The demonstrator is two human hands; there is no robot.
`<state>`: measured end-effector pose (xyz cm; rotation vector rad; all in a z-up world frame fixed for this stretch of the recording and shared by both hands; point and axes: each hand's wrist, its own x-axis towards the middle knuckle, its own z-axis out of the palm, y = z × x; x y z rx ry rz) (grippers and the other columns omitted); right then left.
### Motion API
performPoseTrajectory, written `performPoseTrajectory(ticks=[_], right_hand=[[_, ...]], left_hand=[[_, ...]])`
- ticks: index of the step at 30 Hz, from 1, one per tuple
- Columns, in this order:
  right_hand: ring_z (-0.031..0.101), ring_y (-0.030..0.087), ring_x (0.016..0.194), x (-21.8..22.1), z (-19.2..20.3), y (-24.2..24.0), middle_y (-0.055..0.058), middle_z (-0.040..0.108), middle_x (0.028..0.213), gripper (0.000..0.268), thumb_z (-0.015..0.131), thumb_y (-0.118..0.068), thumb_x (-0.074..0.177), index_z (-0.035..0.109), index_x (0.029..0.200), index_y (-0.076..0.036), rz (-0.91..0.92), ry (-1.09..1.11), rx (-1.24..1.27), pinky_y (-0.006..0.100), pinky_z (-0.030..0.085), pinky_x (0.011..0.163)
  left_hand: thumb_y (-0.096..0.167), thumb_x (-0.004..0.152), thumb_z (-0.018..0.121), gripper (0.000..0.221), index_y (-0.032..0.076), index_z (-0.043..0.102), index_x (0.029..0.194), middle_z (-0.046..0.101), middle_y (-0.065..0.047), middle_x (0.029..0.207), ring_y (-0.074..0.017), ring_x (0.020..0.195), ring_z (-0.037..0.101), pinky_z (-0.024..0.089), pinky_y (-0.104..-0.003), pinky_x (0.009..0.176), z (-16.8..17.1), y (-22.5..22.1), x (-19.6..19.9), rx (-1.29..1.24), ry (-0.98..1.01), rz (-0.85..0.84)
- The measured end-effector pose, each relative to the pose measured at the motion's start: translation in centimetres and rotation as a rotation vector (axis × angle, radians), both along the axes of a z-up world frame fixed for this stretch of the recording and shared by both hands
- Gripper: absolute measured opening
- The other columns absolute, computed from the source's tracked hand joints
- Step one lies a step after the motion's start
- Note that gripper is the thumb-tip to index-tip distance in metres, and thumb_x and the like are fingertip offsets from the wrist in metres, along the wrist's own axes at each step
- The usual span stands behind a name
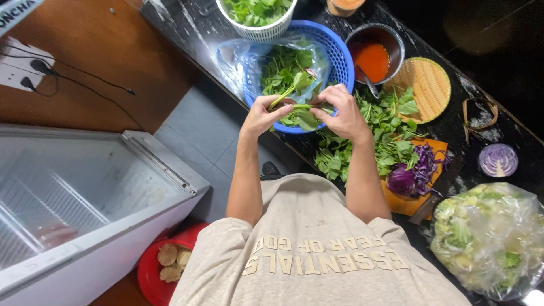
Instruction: The person strips green leaves from stems by hand, dropping the leaves into a white colander and the discarded stems into a blue basket on the counter. They work through piles of leafy greens, occasionally moving bunches aside, and place some picked leaves into a plastic bag.
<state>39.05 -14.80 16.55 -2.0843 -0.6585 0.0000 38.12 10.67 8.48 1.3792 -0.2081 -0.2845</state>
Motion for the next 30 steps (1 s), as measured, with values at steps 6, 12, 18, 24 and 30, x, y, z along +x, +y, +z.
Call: performPoseTrajectory(ticks=[6,12,18,24,30], right_hand=[[0.057,0.030,0.104,0.5,0.0,3.9,0.011,0.068,0.098,0.015,0.081,-0.009,0.088,0.073,0.100,-0.004,-0.095,-0.186,-0.094,0.043,0.045,0.095],[0.058,0.031,0.102,1.2,-2.4,5.8,0.012,0.068,0.101,0.015,0.075,-0.015,0.095,0.071,0.101,-0.002,-0.042,-0.202,-0.110,0.044,0.045,0.095],[0.060,0.034,0.099,1.8,-3.4,6.7,0.014,0.067,0.096,0.013,0.066,-0.012,0.095,0.068,0.097,0.001,-0.048,-0.174,-0.204,0.046,0.045,0.094],[0.058,0.037,0.097,4.4,-5.5,6.8,0.019,0.066,0.101,0.014,0.066,-0.007,0.091,0.068,0.101,0.003,-0.181,-0.279,-0.240,0.046,0.047,0.089],[0.058,0.036,0.093,7.1,-9.2,6.8,0.021,0.063,0.096,0.015,0.063,-0.003,0.088,0.067,0.100,0.006,-0.369,-0.259,-0.228,0.047,0.048,0.086]], left_hand=[[0.018,0.092,0.076,0.031,0.003,0.074,0.120,0.055,0.009,0.074,-0.0029,0.066,0.044,0.036,-0.024,0.055,3.1,3.2,0.6,0.268,-0.046,-0.047],[0.013,0.095,0.069,0.025,0.002,0.075,0.117,0.067,0.007,0.080,-0.0030,0.069,0.048,0.041,-0.024,0.059,-0.1,6.0,2.0,0.283,-0.038,-0.042],[0.013,0.095,0.071,0.021,0.001,0.075,0.112,0.069,0.006,0.080,-0.0023,0.074,0.055,0.047,-0.024,0.063,-0.4,6.5,2.8,0.250,-0.101,0.039],[0.016,0.094,0.074,0.017,0.002,0.078,0.103,0.057,-0.006,0.064,-0.0080,0.061,0.045,0.038,-0.030,0.054,1.0,4.0,4.0,0.456,-0.052,0.163],[0.018,0.089,0.073,0.019,0.005,0.079,0.100,0.071,-0.008,0.071,-0.0093,0.057,0.059,0.048,-0.031,0.056,2.0,1.0,5.6,0.539,-0.150,0.239]])
